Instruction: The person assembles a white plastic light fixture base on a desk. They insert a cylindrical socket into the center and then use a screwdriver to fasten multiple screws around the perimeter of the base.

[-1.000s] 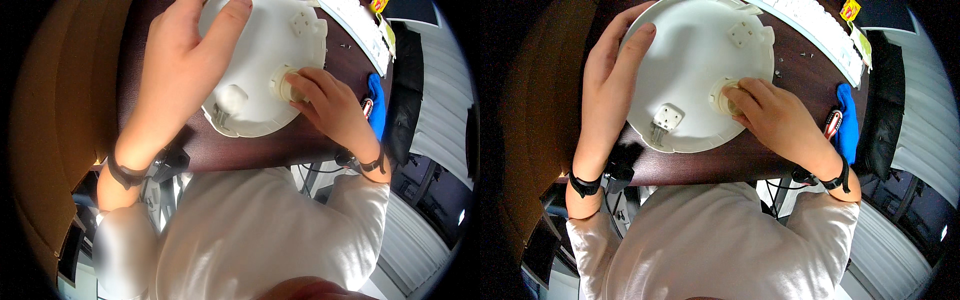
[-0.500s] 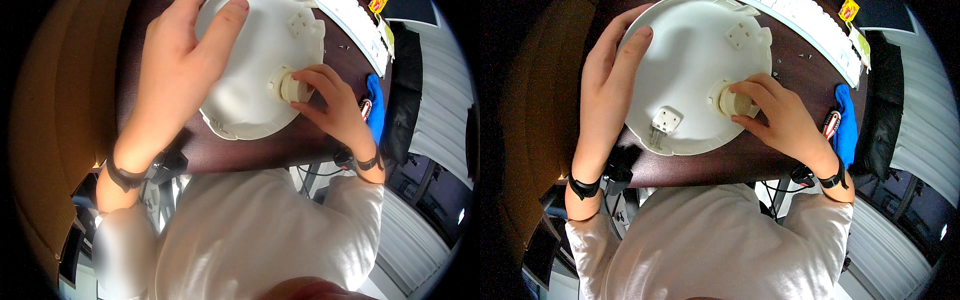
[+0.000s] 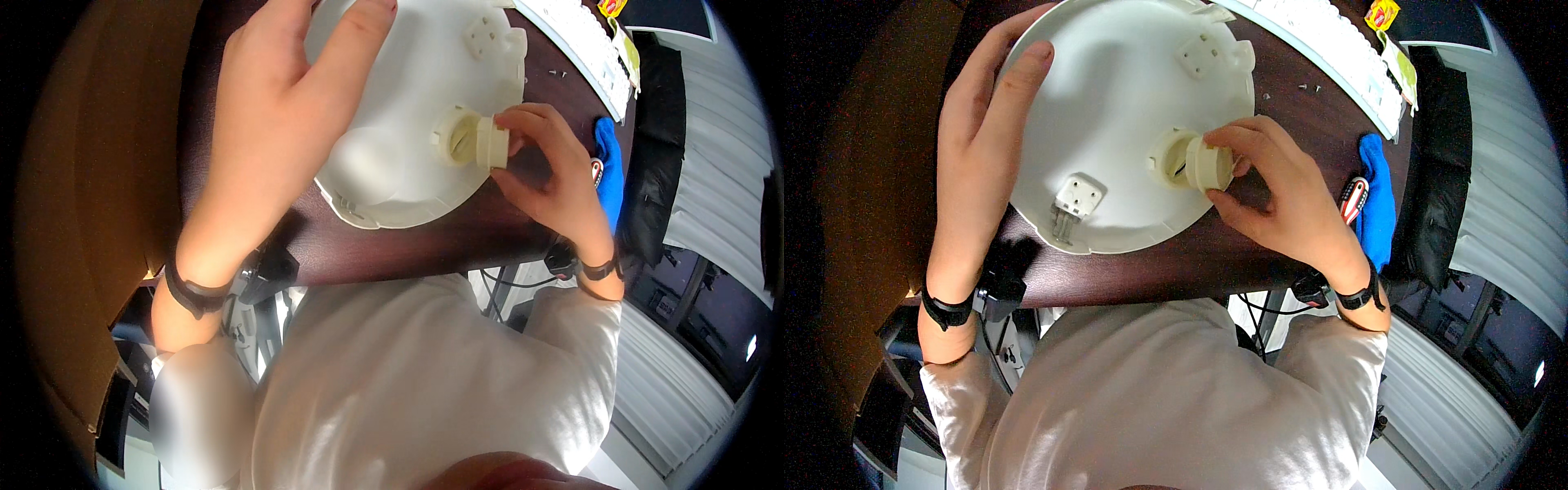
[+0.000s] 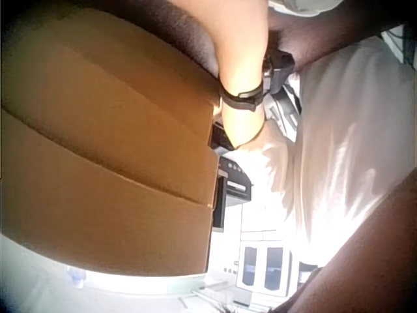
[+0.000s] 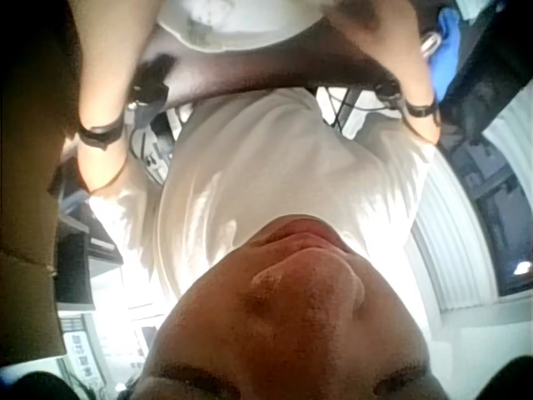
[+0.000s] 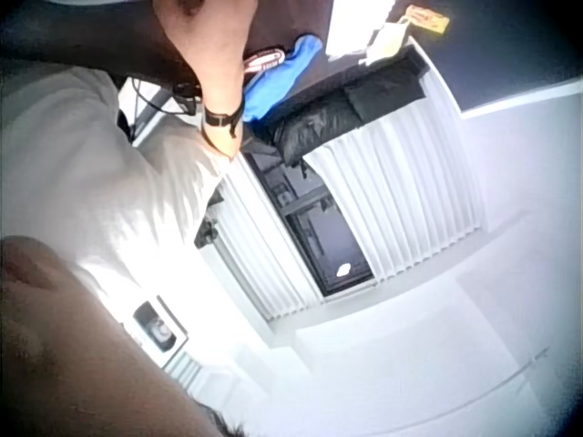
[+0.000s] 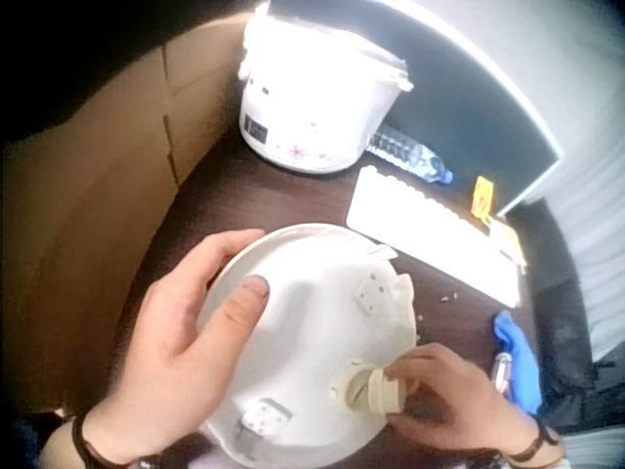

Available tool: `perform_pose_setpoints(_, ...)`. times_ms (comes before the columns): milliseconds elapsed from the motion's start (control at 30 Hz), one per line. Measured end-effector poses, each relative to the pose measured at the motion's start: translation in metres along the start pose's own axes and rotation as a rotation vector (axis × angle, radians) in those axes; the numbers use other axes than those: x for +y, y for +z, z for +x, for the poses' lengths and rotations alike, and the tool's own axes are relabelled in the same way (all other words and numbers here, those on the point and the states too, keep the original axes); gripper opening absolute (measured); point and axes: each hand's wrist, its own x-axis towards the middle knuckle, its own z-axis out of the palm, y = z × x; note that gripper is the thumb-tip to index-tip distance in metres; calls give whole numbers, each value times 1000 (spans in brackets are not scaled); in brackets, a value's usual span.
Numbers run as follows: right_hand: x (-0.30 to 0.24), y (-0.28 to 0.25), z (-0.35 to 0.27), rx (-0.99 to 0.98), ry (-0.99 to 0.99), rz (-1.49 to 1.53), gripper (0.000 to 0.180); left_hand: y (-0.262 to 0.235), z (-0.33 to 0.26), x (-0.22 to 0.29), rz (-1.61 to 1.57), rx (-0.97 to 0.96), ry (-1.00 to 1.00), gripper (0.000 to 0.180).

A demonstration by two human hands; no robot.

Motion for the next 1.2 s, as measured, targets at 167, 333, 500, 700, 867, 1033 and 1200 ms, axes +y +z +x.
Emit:
perform_pose_setpoints(167,4,0,-3,3,43,13,45,-2,0,0,1,-21,-8,25)
perform_pose_setpoints(333,11,1,-8,113,51,134,46,0,-1,3,5,-8,13,25)
perform_pose_setpoints(500,14,6,-8,77,44,242,44,0,0,1,7,-7,22,25)
perform_pose_setpoints(700,16,11,-9,68,-16,36,39,4,-3,-1,19,23,88,25)
perform_pose_setpoints(867,4,15,-6,65,-63,-194,39,-2,0,2,-38,-24,-26,25)
perform_pose_setpoints(1033,11,24,-11,5,-92,-220,43,-3,0,3,-20,-25,-28,26)
perform_pose_setpoints(1200,10,26,-12,19,-130,-250,42,-3,-1,3,-33,-28,-34,25)
